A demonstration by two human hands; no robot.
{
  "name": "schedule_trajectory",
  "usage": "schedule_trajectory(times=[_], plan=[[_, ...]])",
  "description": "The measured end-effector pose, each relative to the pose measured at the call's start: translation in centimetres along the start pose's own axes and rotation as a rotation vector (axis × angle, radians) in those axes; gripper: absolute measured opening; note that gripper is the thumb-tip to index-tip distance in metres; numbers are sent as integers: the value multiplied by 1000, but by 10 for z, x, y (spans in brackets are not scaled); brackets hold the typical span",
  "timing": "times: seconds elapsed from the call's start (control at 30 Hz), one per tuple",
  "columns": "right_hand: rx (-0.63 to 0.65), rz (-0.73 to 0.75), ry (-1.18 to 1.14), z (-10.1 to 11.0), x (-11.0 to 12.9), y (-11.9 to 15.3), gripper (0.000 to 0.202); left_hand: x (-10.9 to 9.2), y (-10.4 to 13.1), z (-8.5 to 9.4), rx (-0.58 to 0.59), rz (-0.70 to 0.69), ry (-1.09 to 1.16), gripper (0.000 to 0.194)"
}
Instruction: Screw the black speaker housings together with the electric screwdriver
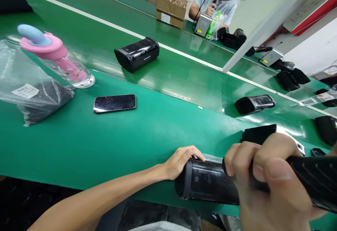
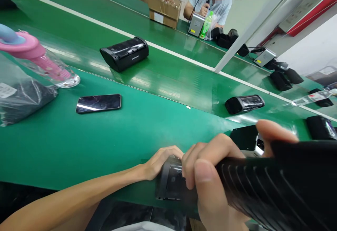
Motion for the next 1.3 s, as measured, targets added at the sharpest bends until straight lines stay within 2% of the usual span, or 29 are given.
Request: schedule_trajectory(times=[0.1,0.23,0.4,0.53,0.8,1.03,1.13,1.2,1.3], plan=[[47,-14,30,-3,1,2,41,0,0,0,-2,-3,16,88],[17,-108,-16,3,-8,4,40,-2,-1,0,4,-2,31,84],[41,11,9,1,-2,1,39,-1,-1,1,17,-26,45,78],[4,-36,-14,7,-4,-2,38,3,0,1,3,-30,67,76],[-20,-20,-25,14,-5,-4,45,2,-2,2,-13,33,101,74],[33,-24,-110,28,-21,1,26,0,-2,1,-20,63,109,75],[83,22,-80,21,-19,2,31,2,-2,1,-11,63,115,76],[60,17,-32,15,-16,3,37,4,-3,0,-1,65,109,77],[-32,-108,-20,9,-23,10,40,3,-5,-7,3,81,43,80]])
Point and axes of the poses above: each hand's wrist, its own y-axis away from the middle knuckle, its own z-axis out of the back of the hand, x = y × z, the point moved 6 cm from there along -y, towards the middle knuckle, and after that the axes turned 7 degrees about -x, right-handed, at the moved point
